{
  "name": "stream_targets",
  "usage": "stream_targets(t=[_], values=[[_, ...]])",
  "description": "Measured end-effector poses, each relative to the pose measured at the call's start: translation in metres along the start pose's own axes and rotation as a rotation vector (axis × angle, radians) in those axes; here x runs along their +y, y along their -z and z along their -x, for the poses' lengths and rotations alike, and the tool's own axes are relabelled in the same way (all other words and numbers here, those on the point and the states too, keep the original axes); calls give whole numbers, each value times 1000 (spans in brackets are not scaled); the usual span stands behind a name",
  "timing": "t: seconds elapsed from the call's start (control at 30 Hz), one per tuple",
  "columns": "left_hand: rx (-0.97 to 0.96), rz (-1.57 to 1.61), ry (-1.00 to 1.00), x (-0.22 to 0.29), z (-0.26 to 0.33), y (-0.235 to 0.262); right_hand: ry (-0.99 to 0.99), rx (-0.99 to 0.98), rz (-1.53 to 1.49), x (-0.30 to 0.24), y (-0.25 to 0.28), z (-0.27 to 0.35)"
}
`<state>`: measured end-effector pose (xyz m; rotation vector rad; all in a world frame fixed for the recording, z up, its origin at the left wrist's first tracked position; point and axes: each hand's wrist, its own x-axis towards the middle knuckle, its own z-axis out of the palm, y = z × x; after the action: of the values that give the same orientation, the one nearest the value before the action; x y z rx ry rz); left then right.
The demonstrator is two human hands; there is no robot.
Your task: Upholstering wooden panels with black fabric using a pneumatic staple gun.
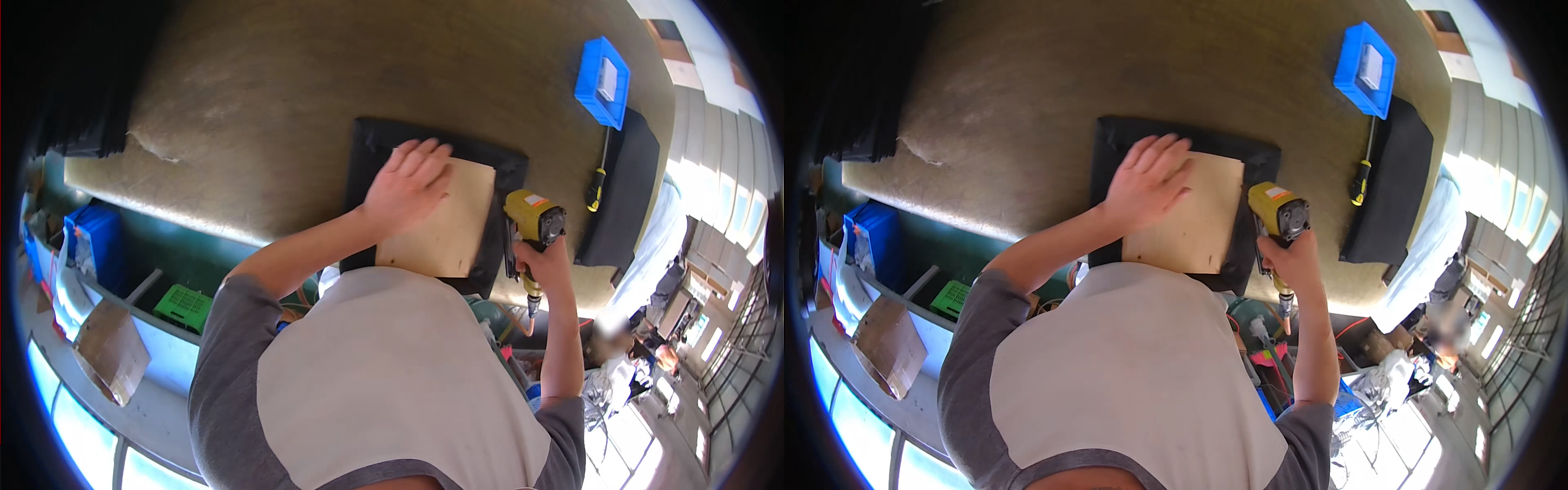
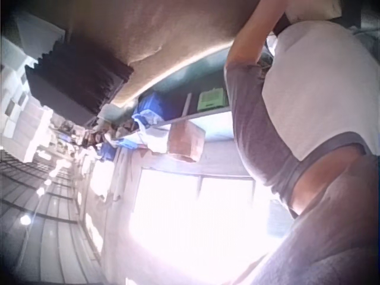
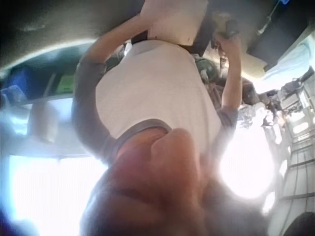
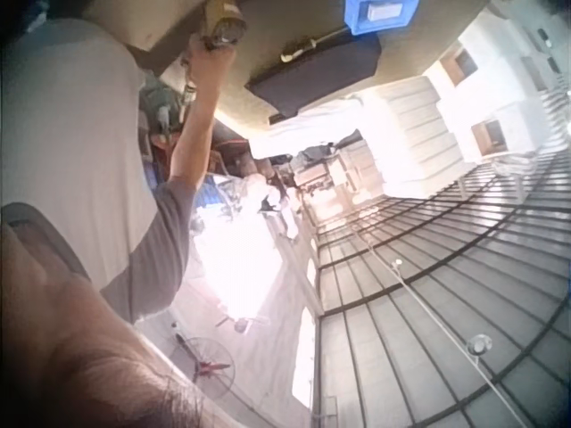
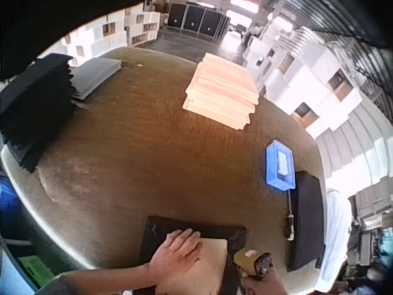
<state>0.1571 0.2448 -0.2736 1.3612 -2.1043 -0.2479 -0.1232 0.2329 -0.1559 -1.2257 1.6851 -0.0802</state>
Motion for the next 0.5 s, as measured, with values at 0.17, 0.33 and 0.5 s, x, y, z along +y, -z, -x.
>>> stream_targets(t=[0.17,0.33,0.5], values=[[-188,-17,-143,20,-21,-43,82,67,-238,-16,13,-24],[-201,-27,-206,18,-23,-52,22,-5,-268,-11,12,-58],[-185,-14,-183,21,-30,-47,55,0,-131,-15,8,-67]])
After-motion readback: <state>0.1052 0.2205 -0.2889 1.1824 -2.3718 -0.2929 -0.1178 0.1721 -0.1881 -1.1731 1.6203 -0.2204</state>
